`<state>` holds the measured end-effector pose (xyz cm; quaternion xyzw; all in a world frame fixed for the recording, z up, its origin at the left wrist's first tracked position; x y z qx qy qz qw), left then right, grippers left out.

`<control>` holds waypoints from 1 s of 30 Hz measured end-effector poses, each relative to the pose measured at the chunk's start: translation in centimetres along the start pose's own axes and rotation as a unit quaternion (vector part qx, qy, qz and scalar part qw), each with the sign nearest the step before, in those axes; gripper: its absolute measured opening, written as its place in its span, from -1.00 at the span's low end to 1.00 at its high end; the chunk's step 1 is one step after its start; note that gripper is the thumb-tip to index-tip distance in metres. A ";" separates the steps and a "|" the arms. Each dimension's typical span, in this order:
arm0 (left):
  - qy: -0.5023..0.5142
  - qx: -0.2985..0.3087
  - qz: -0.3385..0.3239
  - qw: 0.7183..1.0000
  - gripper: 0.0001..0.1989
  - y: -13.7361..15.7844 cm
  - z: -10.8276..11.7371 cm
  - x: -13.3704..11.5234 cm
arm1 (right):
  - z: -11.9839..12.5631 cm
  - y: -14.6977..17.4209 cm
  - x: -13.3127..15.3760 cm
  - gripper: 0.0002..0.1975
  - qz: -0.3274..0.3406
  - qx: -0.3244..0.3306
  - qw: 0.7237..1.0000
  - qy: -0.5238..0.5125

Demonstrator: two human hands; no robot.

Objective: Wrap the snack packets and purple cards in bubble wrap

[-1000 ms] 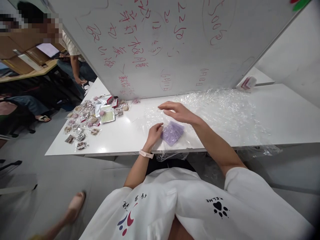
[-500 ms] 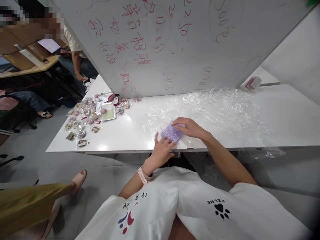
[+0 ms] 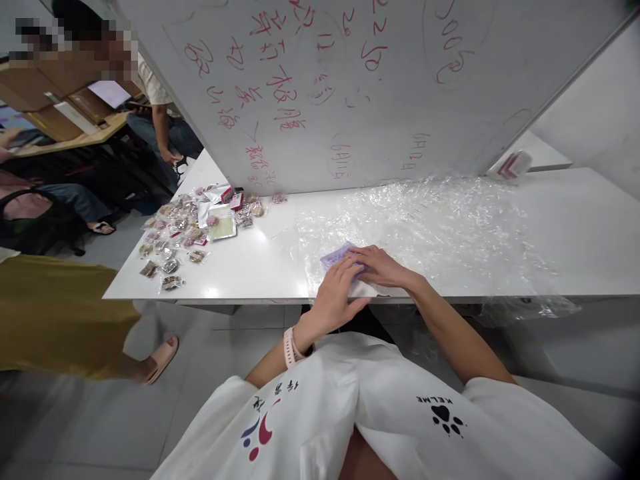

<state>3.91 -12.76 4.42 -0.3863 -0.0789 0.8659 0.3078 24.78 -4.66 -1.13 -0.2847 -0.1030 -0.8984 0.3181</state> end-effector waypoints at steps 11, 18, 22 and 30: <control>0.070 -0.044 0.262 0.962 -0.64 -1.1 0.5 8.1 | 2.8 -3.0 1.3 -0.58 -0.020 -0.025 0.999 -0.025; -0.002 -0.071 0.322 0.944 -0.74 -4.9 1.7 12.0 | 3.0 -7.7 1.9 -0.42 -0.111 -0.153 0.981 -0.046; -0.118 -0.101 0.351 0.923 -0.64 -5.6 1.4 12.5 | 1.3 -6.9 2.8 -0.60 -0.103 -0.301 0.946 0.068; -0.186 0.013 0.162 0.969 -0.55 -5.2 -1.6 11.7 | -3.0 -3.3 2.2 -0.65 -0.151 -0.318 0.936 0.017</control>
Point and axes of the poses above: each hand's wrist, its own y-axis away from the middle knuckle, its own z-axis out of the back of the hand, x = y × z, the point moved 1 cm from there along -y, towards the middle knuckle, and after that the axes turned 1 degree about x, right-handed, at the moved point
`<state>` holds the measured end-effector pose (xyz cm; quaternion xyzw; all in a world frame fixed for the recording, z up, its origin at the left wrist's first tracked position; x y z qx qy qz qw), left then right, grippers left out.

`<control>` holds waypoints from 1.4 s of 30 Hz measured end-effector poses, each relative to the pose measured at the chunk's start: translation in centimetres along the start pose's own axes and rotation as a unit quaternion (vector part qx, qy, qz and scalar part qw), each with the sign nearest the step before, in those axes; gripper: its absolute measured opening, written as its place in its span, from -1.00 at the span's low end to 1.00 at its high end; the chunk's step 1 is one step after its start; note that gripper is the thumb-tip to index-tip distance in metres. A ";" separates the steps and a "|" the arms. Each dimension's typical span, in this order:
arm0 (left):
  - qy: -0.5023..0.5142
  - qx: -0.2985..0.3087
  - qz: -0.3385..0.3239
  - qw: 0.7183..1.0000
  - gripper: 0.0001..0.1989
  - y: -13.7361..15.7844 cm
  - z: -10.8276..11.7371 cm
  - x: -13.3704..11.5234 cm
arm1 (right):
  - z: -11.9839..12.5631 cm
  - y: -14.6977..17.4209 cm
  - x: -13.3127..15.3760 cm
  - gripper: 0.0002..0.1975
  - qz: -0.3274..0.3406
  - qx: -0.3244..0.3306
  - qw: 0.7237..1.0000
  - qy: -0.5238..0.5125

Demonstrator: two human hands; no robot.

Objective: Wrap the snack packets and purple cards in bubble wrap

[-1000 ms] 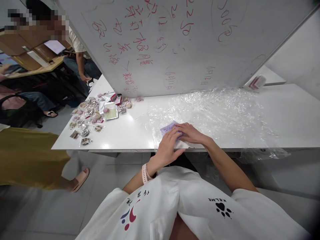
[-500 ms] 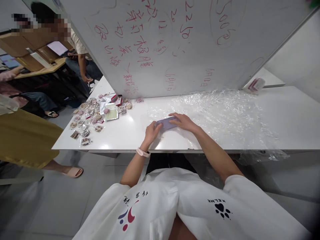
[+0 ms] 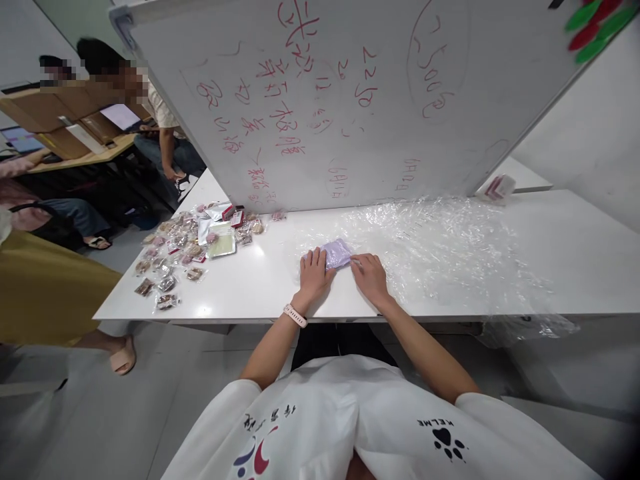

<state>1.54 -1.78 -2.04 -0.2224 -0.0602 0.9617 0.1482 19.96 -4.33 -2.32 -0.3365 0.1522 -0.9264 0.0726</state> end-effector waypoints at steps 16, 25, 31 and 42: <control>0.038 0.065 0.000 0.997 -0.45 0.3 0.5 1.0 | -2.9 -6.7 1.4 -0.44 0.029 0.142 0.979 -0.141; 0.425 -0.249 0.308 0.814 -0.22 8.0 3.9 0.8 | -2.7 -4.2 -0.1 -0.05 0.107 0.284 0.952 0.050; 0.684 -0.200 0.361 0.602 -0.43 4.6 4.4 0.4 | -3.4 -3.4 0.8 -0.34 0.098 0.250 0.963 0.038; 0.223 0.116 -0.123 0.960 -0.16 0.6 1.7 0.5 | -2.4 -3.0 0.3 -0.51 0.092 0.207 0.956 -0.184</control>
Point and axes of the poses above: each hand's wrist, its own y-axis away from the middle knuckle, its own z-axis out of the back of the hand, x = y × z, the point moved 1 cm from there along -y, towards the middle knuckle, and after that the axes turned 1 degree about x, right-handed, at the moved point
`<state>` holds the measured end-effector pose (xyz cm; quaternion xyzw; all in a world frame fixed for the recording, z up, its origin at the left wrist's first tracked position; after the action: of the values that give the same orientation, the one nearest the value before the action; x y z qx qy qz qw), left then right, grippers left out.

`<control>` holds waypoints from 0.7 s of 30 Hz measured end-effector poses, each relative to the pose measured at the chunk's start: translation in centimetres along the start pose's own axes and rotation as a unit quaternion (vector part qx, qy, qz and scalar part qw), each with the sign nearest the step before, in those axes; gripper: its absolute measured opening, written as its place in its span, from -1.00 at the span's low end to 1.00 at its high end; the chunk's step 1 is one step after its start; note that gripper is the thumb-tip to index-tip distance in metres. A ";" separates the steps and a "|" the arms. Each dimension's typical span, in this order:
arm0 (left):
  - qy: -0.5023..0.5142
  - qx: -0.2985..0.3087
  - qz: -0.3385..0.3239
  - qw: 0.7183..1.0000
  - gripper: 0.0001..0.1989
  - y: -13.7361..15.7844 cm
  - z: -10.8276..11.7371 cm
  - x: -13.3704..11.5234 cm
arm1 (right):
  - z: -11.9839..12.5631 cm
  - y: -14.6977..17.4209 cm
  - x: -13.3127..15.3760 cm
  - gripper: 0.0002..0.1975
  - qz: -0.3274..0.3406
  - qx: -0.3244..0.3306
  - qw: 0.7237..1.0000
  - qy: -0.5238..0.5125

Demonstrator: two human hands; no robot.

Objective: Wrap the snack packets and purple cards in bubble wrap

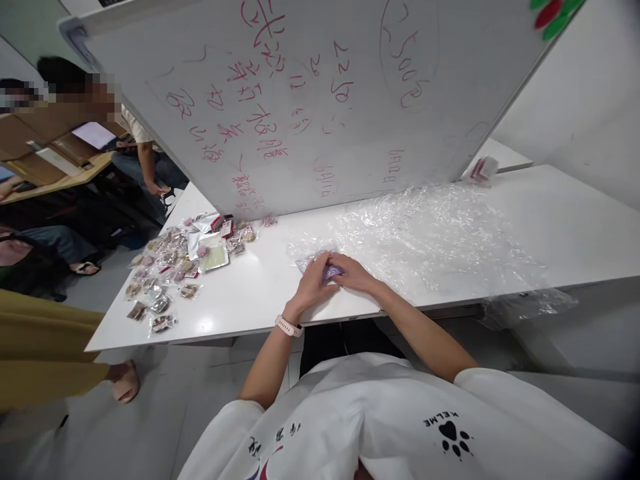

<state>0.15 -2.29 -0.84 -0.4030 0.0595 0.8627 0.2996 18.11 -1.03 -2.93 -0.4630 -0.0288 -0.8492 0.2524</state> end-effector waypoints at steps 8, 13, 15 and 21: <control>-0.110 -0.007 -0.038 0.993 -0.45 -1.0 0.4 1.3 | 3.2 0.1 0.1 -0.66 -0.051 0.064 0.977 -0.196; 0.028 -0.018 0.041 0.999 -0.68 -2.8 3.2 1.1 | 3.8 -0.5 0.5 -0.55 -0.098 0.051 0.965 -0.237; 0.090 -0.012 0.065 0.994 -0.80 -4.3 5.0 1.5 | 3.8 -1.0 0.4 -0.48 -0.110 0.005 0.963 -0.244; 0.155 0.035 0.124 0.979 -0.66 -8.5 8.6 3.8 | 2.4 -2.2 -1.6 -0.32 -0.111 -0.083 0.962 -0.237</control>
<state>-2.62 9.32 3.30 -0.5109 0.1849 0.8174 0.1914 19.68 2.23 -2.45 -0.6639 -0.0683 -0.7375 0.1038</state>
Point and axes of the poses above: each hand's wrist, its own y-axis away from the middle knuckle, its own z-axis out of the back of the hand, x = y × z, the point moved 1 cm from there along -y, towards the middle knuckle, and after that the axes turned 1 degree about x, right-handed, at the moved point
